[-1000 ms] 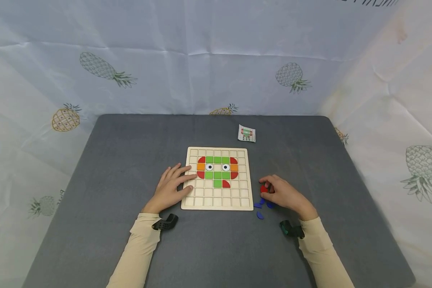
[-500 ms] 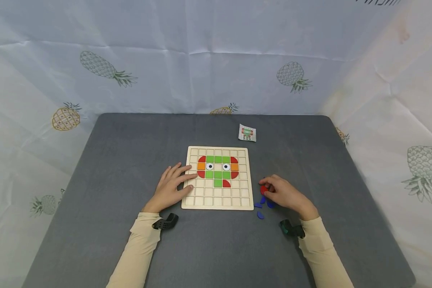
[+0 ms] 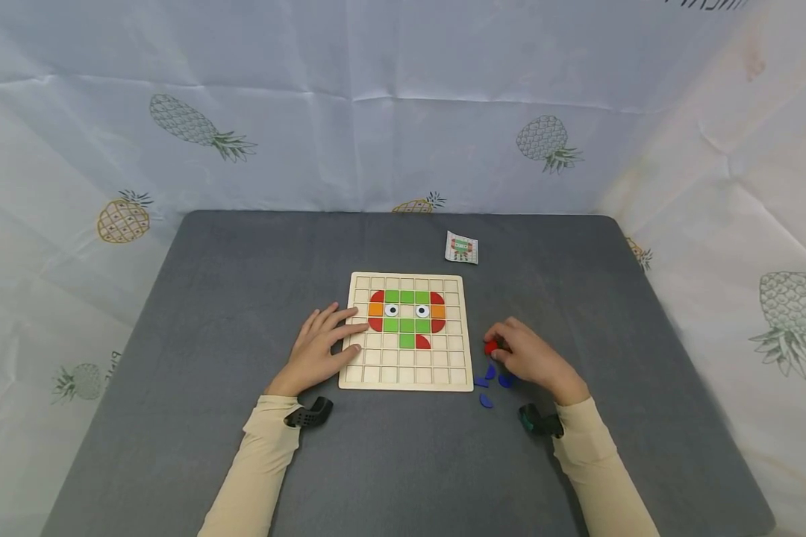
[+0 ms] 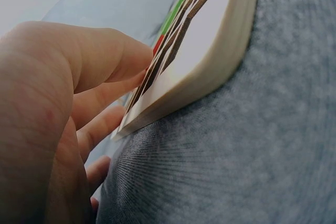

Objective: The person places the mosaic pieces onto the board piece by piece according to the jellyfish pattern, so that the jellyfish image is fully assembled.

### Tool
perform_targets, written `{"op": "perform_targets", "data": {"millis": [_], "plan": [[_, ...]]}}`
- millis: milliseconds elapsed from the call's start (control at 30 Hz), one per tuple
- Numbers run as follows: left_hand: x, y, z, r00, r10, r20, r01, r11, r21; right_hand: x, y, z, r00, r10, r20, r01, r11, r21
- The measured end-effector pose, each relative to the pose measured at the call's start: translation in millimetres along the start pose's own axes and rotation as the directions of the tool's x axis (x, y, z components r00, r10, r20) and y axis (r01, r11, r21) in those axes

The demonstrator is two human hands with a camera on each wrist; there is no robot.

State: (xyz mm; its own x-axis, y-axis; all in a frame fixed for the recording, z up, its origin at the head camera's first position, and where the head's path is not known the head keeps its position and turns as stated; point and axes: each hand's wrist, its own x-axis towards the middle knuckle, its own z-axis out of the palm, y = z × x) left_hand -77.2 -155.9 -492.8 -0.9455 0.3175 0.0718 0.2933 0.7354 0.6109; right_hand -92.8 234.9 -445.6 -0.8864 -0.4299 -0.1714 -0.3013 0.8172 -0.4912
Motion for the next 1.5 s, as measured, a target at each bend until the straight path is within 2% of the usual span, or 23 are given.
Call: {"op": "perform_targets", "data": {"millis": [233,400,533,700,967,1167,1500], "plan": [[-0.8,-0.5,0.0,1.0,-0.005,-0.002,0.005,1.0,-0.001,14.3,-19.4,-4.3,0.999,-0.038,-0.02,0.038,0.999,-0.008],[-1.4,0.1,0.1,1.0,-0.008,0.0,0.008,1.0,-0.005,26.5,-43.0,-5.6,0.993,-0.114,-0.024,0.114,0.993,-0.03],[-1.5,0.7,0.8,1.0,-0.012,0.001,0.012,1.0,0.003,36.4,-63.5,-4.4,0.986,-0.168,0.008,0.168,0.985,-0.041],[-1.2,-0.1,1.2,1.0,-0.012,0.0,0.012,1.0,0.009,53.1,-85.0,3.8,0.972,-0.233,0.031,0.234,0.971,-0.049],[-0.5,0.1,1.4,1.0,0.0,-0.003,0.0,1.0,0.013,77.0,-113.1,22.9,0.954,-0.29,0.082,0.297,0.95,-0.1],[0.0,0.1,1.3,1.0,0.021,-0.014,-0.021,1.0,0.017,85.7,-121.3,34.9,0.95,-0.289,0.12,0.303,0.945,-0.12],[0.1,0.3,0.9,1.0,0.018,-0.012,-0.018,1.0,0.006,90.8,-119.3,41.0,0.95,-0.274,0.149,0.295,0.945,-0.14]]}}
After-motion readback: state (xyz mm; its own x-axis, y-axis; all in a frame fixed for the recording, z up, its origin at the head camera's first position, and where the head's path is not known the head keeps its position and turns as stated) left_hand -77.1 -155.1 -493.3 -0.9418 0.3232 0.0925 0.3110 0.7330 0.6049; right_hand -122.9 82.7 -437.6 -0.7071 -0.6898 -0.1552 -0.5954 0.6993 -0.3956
